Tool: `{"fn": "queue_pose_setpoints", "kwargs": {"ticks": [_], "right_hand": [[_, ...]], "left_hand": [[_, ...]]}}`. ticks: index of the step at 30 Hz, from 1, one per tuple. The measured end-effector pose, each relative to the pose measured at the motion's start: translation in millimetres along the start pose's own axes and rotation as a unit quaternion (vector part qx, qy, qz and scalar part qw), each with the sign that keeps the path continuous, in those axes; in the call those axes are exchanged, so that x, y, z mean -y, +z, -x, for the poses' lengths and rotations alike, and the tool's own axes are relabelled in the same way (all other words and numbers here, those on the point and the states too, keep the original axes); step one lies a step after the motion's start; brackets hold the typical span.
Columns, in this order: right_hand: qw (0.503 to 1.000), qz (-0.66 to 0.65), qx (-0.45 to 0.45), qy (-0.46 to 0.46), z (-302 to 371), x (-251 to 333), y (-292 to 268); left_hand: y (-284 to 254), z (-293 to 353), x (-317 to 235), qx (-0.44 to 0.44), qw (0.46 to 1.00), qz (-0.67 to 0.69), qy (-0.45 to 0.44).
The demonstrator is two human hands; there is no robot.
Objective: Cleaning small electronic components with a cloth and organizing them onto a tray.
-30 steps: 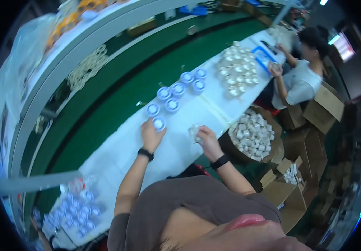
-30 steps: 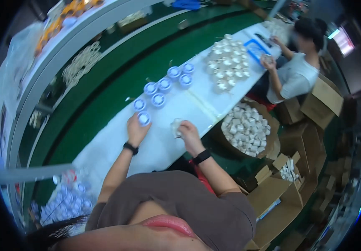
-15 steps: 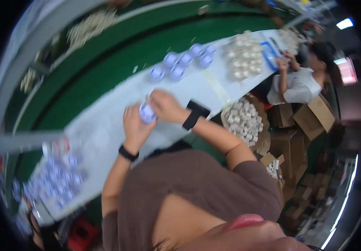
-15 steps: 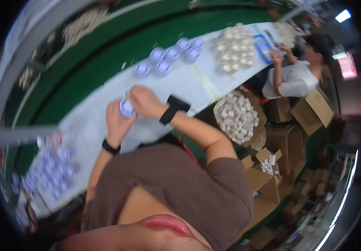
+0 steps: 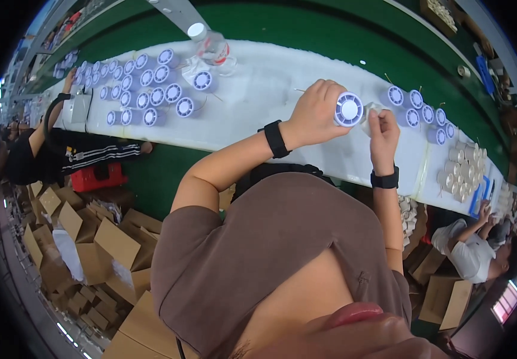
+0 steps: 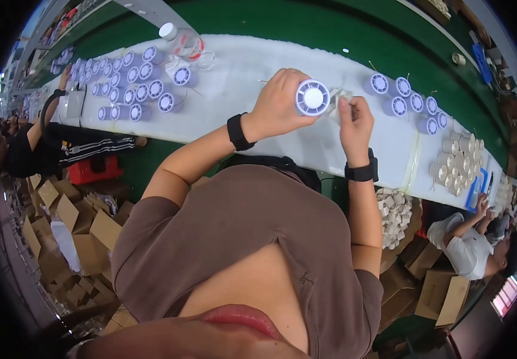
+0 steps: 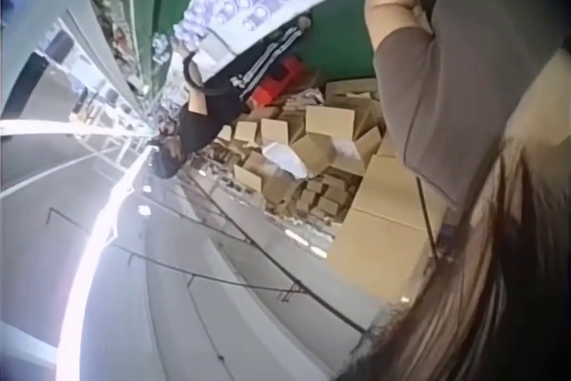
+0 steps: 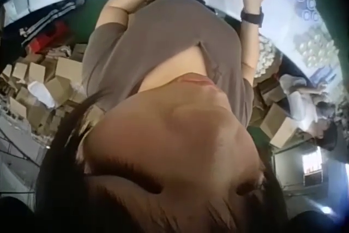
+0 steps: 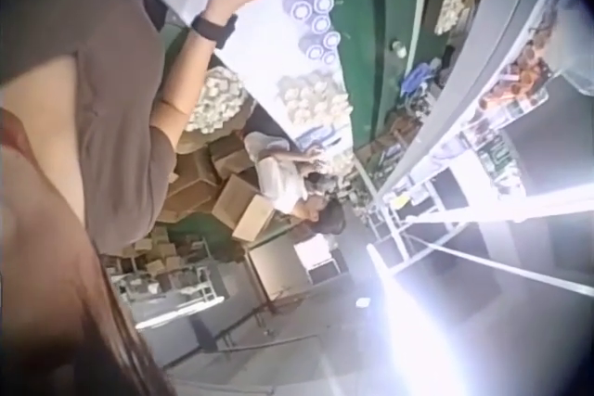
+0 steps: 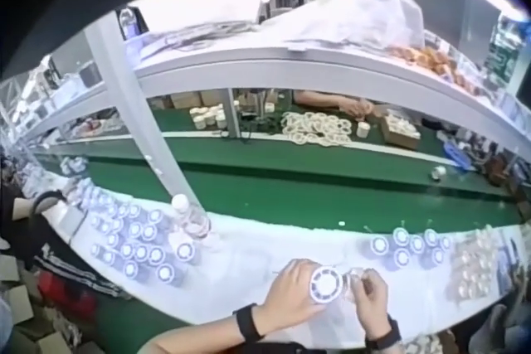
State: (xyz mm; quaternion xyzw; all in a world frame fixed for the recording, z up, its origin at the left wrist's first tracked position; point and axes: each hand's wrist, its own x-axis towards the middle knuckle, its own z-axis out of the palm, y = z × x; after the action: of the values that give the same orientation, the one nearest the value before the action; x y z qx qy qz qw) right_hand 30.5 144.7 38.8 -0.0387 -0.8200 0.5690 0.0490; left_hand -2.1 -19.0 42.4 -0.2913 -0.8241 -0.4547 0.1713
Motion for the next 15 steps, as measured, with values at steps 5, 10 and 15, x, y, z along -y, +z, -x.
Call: {"fn": "queue_pose_setpoints", "kwargs": {"ticks": [5,10,15], "right_hand": [[0.950,0.106,-0.036,-0.291,2.3,41.0,28.0],[0.907,0.230,-0.066,-0.346,-20.8,21.4,29.4],[1.000,-0.026,-0.004,-0.005,-10.2,-8.0,9.1]], "left_hand": [[-8.1,2.2,9.1,0.012,1.000,-0.022,-0.017],[-12.9,1.6,6.0,0.010,0.999,-0.043,-0.024],[-21.6,7.6,4.0,0.084,0.952,0.208,-0.210]]}}
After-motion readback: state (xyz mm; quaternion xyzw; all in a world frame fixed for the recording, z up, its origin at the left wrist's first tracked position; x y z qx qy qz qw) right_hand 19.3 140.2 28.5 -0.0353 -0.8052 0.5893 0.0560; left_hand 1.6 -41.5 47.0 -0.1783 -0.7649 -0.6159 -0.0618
